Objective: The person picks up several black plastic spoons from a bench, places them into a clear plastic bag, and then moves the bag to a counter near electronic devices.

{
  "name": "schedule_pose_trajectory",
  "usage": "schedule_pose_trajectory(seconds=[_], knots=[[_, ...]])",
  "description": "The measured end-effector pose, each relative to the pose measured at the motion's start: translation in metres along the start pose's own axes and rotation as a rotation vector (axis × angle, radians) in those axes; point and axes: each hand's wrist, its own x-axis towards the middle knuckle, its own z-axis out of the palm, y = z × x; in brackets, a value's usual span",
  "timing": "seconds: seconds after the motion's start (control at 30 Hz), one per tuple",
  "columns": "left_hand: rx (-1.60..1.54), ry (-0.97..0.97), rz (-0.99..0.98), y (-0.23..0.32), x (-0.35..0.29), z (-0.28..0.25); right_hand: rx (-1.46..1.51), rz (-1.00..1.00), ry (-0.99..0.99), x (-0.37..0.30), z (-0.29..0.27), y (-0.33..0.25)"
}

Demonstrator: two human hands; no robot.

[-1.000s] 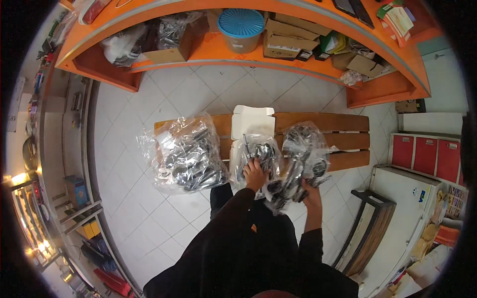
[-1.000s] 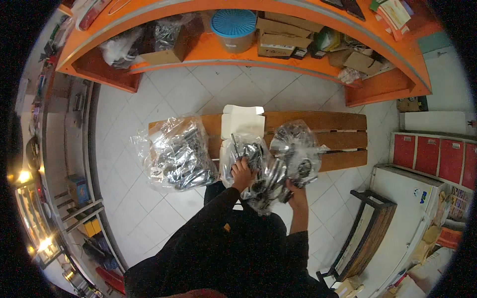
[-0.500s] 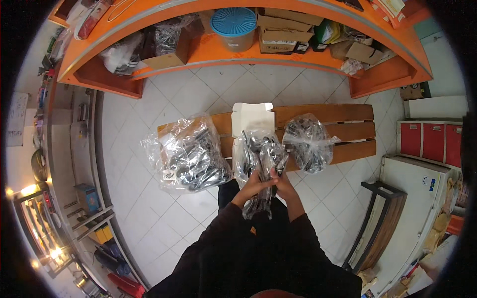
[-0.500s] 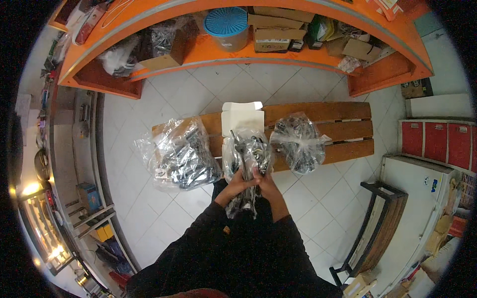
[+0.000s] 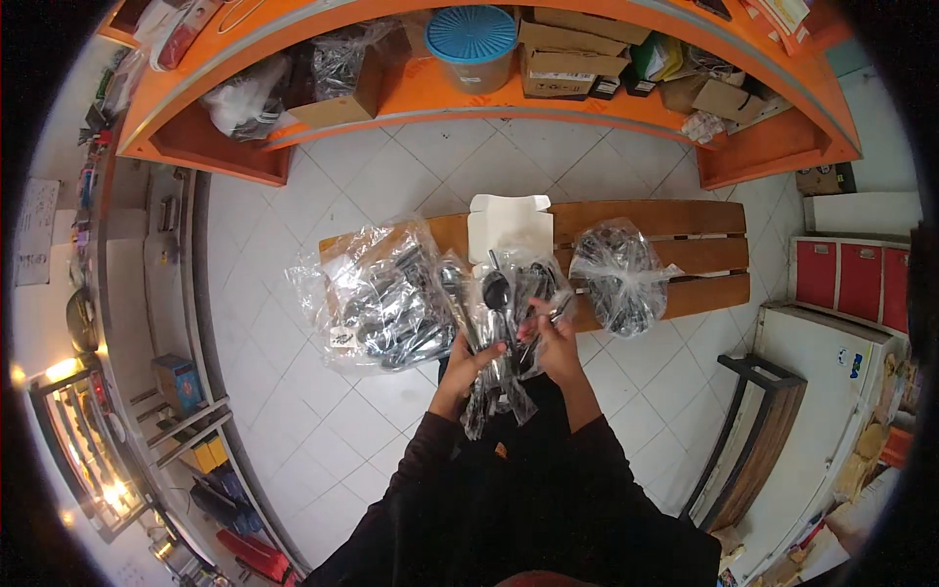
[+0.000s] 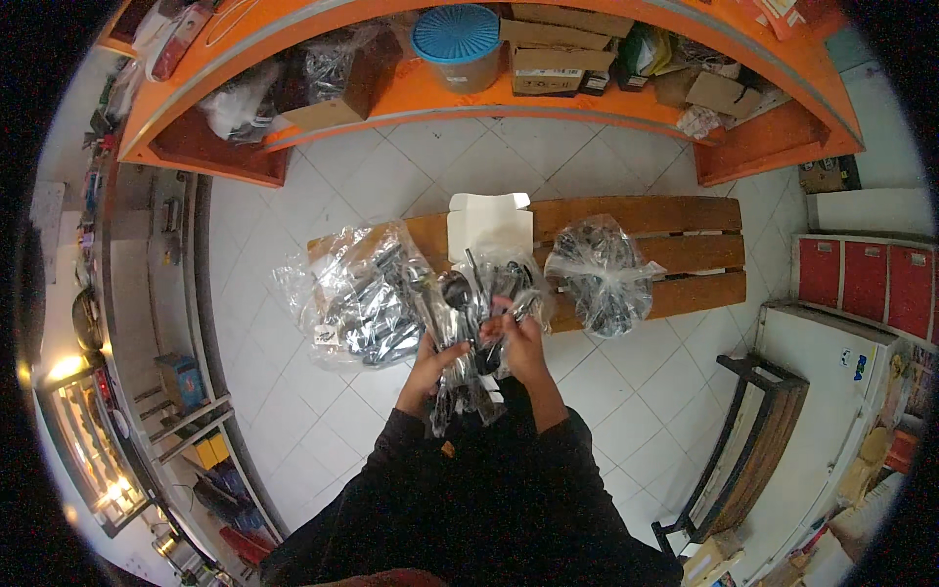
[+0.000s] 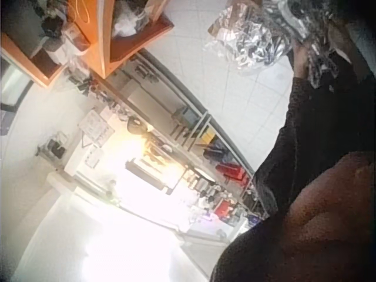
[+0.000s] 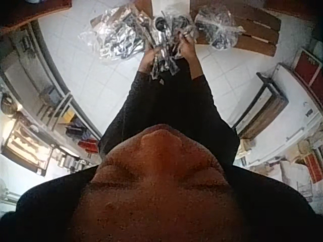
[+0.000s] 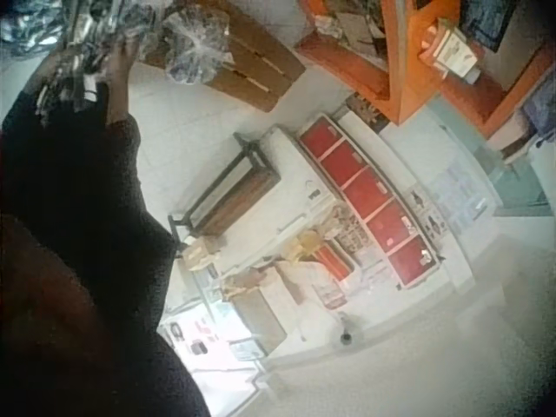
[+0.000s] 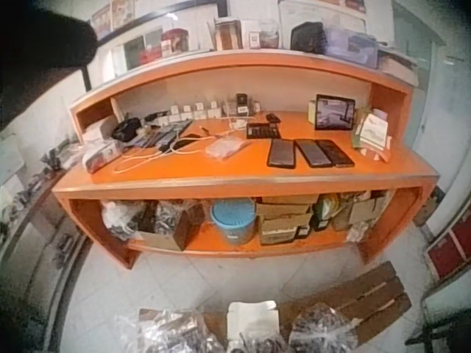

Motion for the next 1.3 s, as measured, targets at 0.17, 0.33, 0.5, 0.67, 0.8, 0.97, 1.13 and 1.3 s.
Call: schedule_pose_trajectory(seconds=[0.17, 0.33, 0.5, 0.67, 0.8, 0.97, 1.13, 1.3], knots=[[-0.062, 0.164, 0.053, 0.009, -0.003, -0.006, 0.123, -0.010, 0.190, 0.010, -0.010, -0.001], [-0.014, -0.009, 0.096, 0.009, 0.000, -0.014, -0.238, 0.008, 0.006, 0.005, 0.011, -0.004], [-0.034, -0.027, 0.127, 0.014, -0.003, -0.006, -0.321, 0.187, -0.129, 0.013, 0.016, 0.006], [-0.190, 0.002, -0.055, 0.010, -0.009, -0.023, -0.305, 0.050, -0.157, 0.015, 0.011, 0.020], [-0.160, -0.010, -0.039, 0.004, -0.006, -0.037, 0.030, 0.216, -0.099, 0.012, 0.007, 0.004], [-0.002, -0.062, 0.120, 0.020, -0.009, -0.011, -0.332, 0.285, -0.202, 0.005, 0.016, -0.007], [-0.106, -0.098, 0.005, -0.010, -0.006, -0.030, -0.248, 0.187, -0.141, 0.019, -0.002, 0.016], [-0.541, -0.084, -0.081, -0.018, 0.003, -0.058, -0.786, -0.010, 0.244, 0.044, -0.026, 0.036]])
